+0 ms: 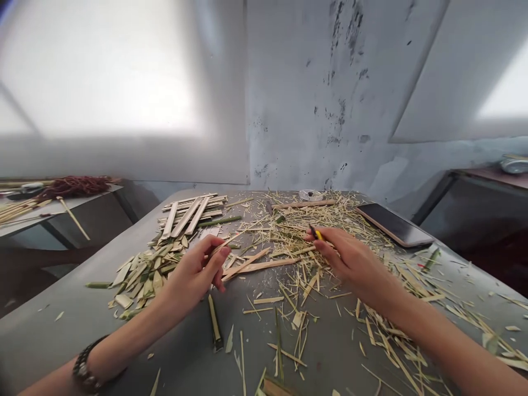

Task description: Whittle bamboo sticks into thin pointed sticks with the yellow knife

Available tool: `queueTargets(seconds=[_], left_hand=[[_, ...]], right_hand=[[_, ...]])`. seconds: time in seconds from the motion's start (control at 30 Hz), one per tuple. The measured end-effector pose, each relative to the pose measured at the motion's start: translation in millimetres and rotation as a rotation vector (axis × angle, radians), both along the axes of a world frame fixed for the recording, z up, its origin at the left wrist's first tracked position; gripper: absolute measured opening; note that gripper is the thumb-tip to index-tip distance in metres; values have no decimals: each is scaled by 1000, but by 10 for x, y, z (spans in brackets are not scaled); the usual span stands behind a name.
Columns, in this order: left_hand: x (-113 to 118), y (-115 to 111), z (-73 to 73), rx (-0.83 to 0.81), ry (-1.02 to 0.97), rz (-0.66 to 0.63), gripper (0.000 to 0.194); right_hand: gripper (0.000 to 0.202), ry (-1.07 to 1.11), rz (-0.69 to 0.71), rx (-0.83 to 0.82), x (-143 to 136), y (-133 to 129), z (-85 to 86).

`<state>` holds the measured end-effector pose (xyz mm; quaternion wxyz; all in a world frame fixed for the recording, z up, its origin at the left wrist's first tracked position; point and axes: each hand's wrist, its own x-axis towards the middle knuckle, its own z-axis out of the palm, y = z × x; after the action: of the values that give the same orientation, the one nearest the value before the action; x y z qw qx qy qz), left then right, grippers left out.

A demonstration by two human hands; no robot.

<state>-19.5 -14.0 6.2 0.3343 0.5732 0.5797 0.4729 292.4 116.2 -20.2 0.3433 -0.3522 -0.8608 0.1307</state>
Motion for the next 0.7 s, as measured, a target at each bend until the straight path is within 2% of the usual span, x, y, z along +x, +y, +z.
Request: queueTargets(seconds=[0.2, 0.27, 0.33, 0.4, 0.47, 0.7], left_hand=[[-7, 90, -47, -2, 5, 12, 31], [-26, 115, -28, -26, 29, 16, 31], [-47, 128, -2, -57, 37, 19, 34], [-59, 118, 26, -93, 20, 18, 36], [-60, 84, 53, -137, -22, 9, 37], [16, -51, 138, -312, -268, -87, 36]], right_hand=[[50, 48, -142, -95, 67, 340, 19], [54, 36, -153, -108, 85, 445, 7], [68, 1, -134, -108, 93, 489, -3], [76, -45, -107, -81, 96, 462, 16], [73, -90, -98, -21, 101, 385, 81], [63, -239, -92, 322, 176, 61, 448]])
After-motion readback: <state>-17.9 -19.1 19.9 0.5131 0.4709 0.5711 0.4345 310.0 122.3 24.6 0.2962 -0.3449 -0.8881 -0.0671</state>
